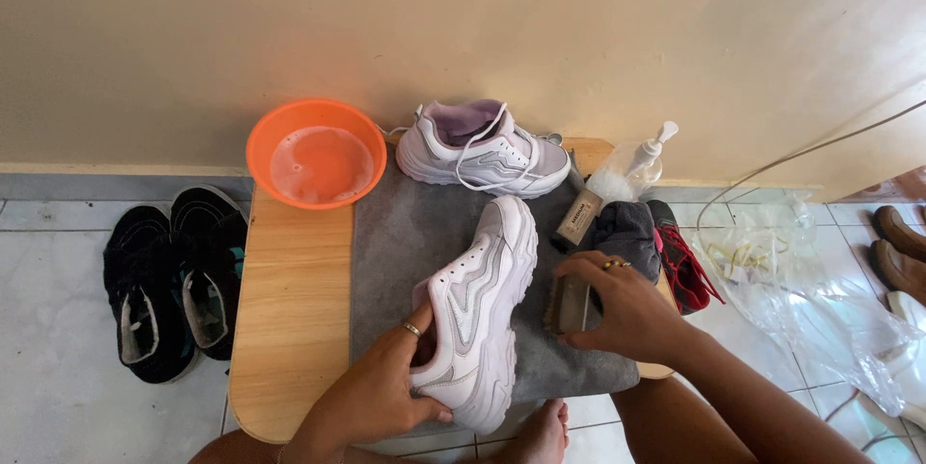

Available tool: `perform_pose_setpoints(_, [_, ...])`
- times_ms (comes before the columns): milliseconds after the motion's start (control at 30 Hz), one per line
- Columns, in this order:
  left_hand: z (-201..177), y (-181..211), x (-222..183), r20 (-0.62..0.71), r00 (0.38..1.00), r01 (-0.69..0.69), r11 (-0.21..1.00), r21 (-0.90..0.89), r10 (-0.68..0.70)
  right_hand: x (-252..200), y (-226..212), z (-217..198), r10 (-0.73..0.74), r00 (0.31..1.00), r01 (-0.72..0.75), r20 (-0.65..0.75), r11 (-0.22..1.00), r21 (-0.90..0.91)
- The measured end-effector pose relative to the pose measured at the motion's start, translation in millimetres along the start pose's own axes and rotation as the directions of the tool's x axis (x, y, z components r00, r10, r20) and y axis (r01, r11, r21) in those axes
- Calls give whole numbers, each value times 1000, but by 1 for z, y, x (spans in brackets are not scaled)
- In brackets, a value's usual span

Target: Cleaning a white sneaker using a brush and soapy water.

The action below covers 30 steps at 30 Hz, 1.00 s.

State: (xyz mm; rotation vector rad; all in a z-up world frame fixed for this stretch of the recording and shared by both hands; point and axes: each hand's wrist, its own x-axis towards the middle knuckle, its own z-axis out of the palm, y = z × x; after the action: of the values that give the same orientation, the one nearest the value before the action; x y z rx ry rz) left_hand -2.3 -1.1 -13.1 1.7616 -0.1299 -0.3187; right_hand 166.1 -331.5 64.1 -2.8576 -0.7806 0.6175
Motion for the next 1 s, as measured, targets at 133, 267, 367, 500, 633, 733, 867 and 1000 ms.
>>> perform_pose_setpoints(133, [-1, 2, 0, -11, 999, -43, 999, -17, 43, -16, -14, -22, -95, 940, 128, -328, 988, 82])
perform_pose_setpoints(267, [2, 1, -1, -19, 999, -42, 999, 6, 42, -30, -60, -36, -235, 796, 383, -558, 909, 164])
perform_pose_setpoints(367, [2, -4, -1, -39, 997, -70, 998, 8, 70, -41, -98, -30, -498, 704, 594, -506, 804, 34])
perform_pose_setpoints(500, [-2, 8, 1, 3, 999, 37, 999, 1, -37, -41, -115, -20, -725, 602, 731, -334, 669, -137])
perform_pose_setpoints(633, [4, -1, -2, -20, 993, -118, 993, -22, 117, 4, -95, -27, -560, 715, 591, -419, 804, -67])
perform_pose_setpoints(733, [4, -15, 0, -16, 994, -108, 994, 23, 109, 2, -102, -24, -325, 807, 401, -493, 915, 54])
perform_pose_setpoints(867, [4, -9, 0, -17, 995, -100, 995, -6, 100, -16, -108, -16, -648, 658, 681, -382, 729, -63])
perform_pose_setpoints(1000, [2, 1, -1, -31, 993, -116, 992, 41, 117, 14, -102, -23, -238, 848, 348, -474, 924, 159])
